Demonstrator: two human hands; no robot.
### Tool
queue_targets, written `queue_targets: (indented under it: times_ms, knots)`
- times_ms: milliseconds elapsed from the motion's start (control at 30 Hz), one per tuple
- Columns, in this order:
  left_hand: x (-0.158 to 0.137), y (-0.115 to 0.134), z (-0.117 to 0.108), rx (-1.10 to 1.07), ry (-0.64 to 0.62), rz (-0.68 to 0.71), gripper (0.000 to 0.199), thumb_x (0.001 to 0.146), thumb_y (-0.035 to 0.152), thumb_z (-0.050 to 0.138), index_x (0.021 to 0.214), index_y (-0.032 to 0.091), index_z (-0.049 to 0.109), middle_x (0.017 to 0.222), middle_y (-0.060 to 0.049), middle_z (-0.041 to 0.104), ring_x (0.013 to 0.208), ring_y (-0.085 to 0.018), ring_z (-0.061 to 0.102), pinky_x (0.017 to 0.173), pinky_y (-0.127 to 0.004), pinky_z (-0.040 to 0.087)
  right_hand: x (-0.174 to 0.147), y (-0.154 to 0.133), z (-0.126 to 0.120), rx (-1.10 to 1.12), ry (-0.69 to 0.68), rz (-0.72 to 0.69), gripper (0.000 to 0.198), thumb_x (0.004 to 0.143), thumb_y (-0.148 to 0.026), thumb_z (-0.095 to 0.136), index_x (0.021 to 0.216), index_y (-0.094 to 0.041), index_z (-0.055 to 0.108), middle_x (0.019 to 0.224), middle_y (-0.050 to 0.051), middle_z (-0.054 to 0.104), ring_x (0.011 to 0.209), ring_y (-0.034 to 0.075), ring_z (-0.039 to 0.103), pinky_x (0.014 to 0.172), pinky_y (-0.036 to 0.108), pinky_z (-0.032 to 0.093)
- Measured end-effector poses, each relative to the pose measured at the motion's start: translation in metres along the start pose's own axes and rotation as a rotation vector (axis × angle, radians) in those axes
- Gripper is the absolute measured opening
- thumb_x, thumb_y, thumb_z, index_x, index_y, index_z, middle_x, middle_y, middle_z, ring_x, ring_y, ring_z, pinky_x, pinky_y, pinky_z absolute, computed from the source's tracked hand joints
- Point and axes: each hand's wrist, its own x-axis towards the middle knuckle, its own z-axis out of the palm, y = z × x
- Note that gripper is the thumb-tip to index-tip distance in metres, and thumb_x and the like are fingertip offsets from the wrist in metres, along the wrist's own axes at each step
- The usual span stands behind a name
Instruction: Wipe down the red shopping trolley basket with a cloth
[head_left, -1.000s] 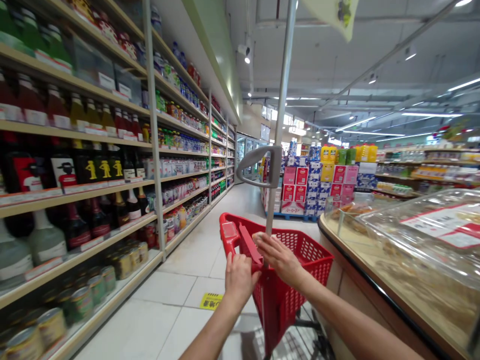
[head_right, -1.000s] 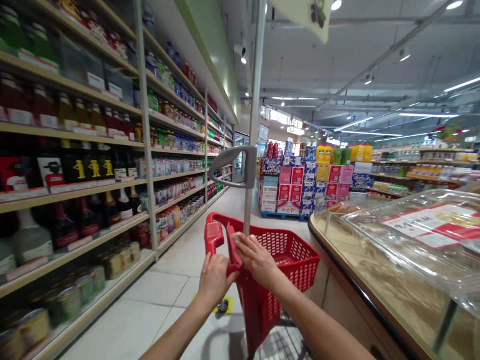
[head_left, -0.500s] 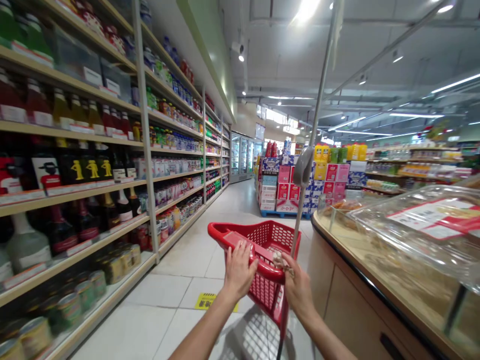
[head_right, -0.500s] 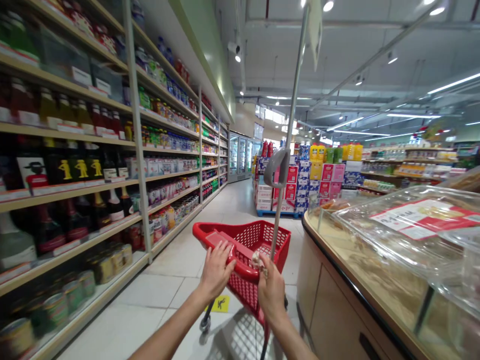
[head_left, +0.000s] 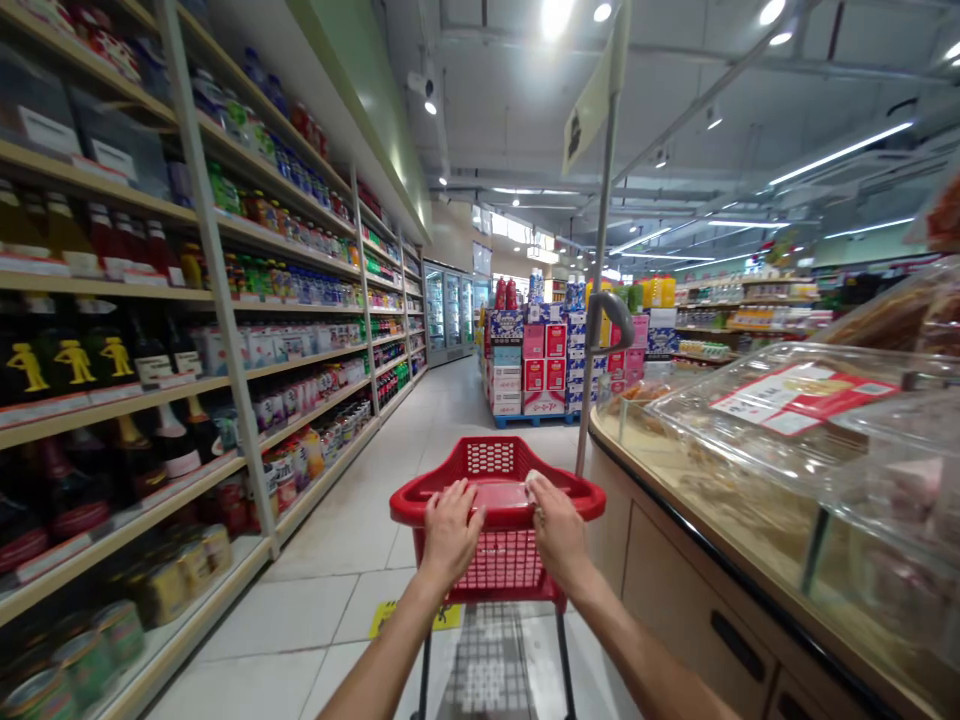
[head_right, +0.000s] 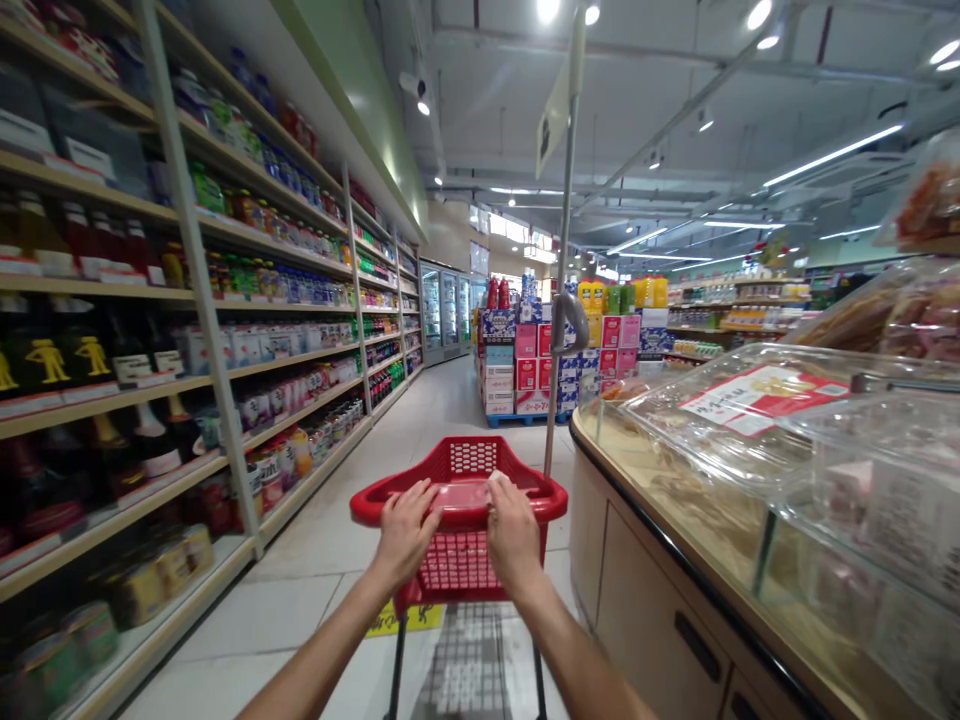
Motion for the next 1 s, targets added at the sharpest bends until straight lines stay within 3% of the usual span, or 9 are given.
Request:
queue_targets:
  times_ms: [167,267,367,433,567,667,767,900,1000]
  knots:
    - [-0.001,0.008,-0.009,-0.119,-0.073,0.019,0.035,0.081,0.024,0.033,0.111,0.021,0.051,0.122,-0.007,0.052,0.116,-0.018,0.042,0.099,-0.046,0.025,0.007,-0.051,0.037,0.166,-0.144,-0.09,0.04,0.077,-0.018,0.042,0.116,-0.015,0.051,0.124,0.009,0.048,0.119,0.02,0.038,0.101,0.041,0.028]
    - [0.007,0.019,-0.018,-0.16,-0.066,-0.065,0.04,0.083,0.026,0.028,0.119,0.021,0.042,0.128,-0.007,0.045,0.121,-0.018,0.036,0.101,-0.048,0.022,0.017,-0.06,0.035,0.299,-0.214,0.008,0.043,0.085,-0.036,0.033,0.121,-0.016,0.046,0.125,0.01,0.047,0.119,0.02,0.038,0.1,0.039,0.029]
    - [0.013,0.04,-0.013,-0.102,-0.127,0.014,0.044,0.08,0.03,0.036,0.123,0.02,0.038,0.132,-0.009,0.039,0.123,-0.021,0.032,0.101,-0.053,0.017,0.031,-0.044,0.019,0.346,-0.216,0.122,0.049,0.089,-0.04,0.018,0.126,-0.016,0.039,0.126,0.01,0.046,0.117,0.017,0.041,0.096,0.036,0.033]
    - [0.015,0.048,-0.007,-0.049,-0.141,0.089,0.043,0.076,0.029,0.044,0.118,0.02,0.044,0.129,-0.009,0.043,0.121,-0.022,0.034,0.102,-0.054,0.014,0.038,-0.022,0.004,0.202,-0.207,0.13,0.048,0.088,-0.041,0.02,0.125,-0.017,0.041,0.125,0.01,0.047,0.117,0.019,0.041,0.098,0.039,0.028]
    - [0.01,0.027,-0.012,-0.011,-0.045,0.124,0.033,0.077,0.026,0.044,0.11,0.025,0.05,0.122,-0.004,0.051,0.115,-0.021,0.042,0.102,-0.056,0.009,0.034,0.021,-0.016,-0.048,-0.328,0.054,0.039,0.086,-0.037,0.029,0.111,-0.021,0.055,0.111,0.007,0.059,0.107,0.021,0.049,0.098,0.046,0.02]
    - [0.006,0.0,-0.026,0.036,0.033,-0.027,0.031,0.079,0.022,0.04,0.107,0.025,0.052,0.116,-0.005,0.056,0.109,-0.021,0.049,0.1,-0.058,0.01,0.023,0.029,-0.013,-0.075,-0.304,0.021,0.041,0.087,-0.035,0.027,0.116,-0.02,0.05,0.108,0.007,0.06,0.103,0.021,0.051,0.096,0.047,0.021]
    - [0.006,0.007,-0.024,0.056,0.092,-0.131,0.03,0.078,0.018,0.039,0.104,0.022,0.054,0.112,-0.006,0.059,0.107,-0.021,0.05,0.099,-0.058,0.013,0.015,0.019,0.0,-0.065,-0.209,0.04,0.045,0.088,-0.037,0.023,0.125,-0.017,0.04,0.099,0.008,0.064,0.097,0.021,0.054,0.093,0.047,0.024]
    - [0.011,0.05,0.004,-0.03,0.01,0.205,0.027,0.081,0.022,0.04,0.104,0.024,0.054,0.109,-0.003,0.061,0.11,-0.016,0.047,0.104,-0.048,0.014,0.01,0.014,0.007,0.059,-0.16,-0.004,0.048,0.087,-0.038,0.023,0.129,-0.017,0.033,0.102,0.009,0.062,0.097,0.02,0.055,0.089,0.041,0.033]
    - [0.011,0.042,0.006,-0.031,0.009,0.199,0.028,0.082,0.022,0.039,0.105,0.025,0.054,0.115,-0.002,0.057,0.113,-0.016,0.045,0.104,-0.05,0.012,0.009,0.021,0.003,0.162,-0.109,0.054,0.05,0.086,-0.039,0.025,0.131,-0.018,0.029,0.106,0.009,0.06,0.098,0.019,0.055,0.083,0.036,0.041]
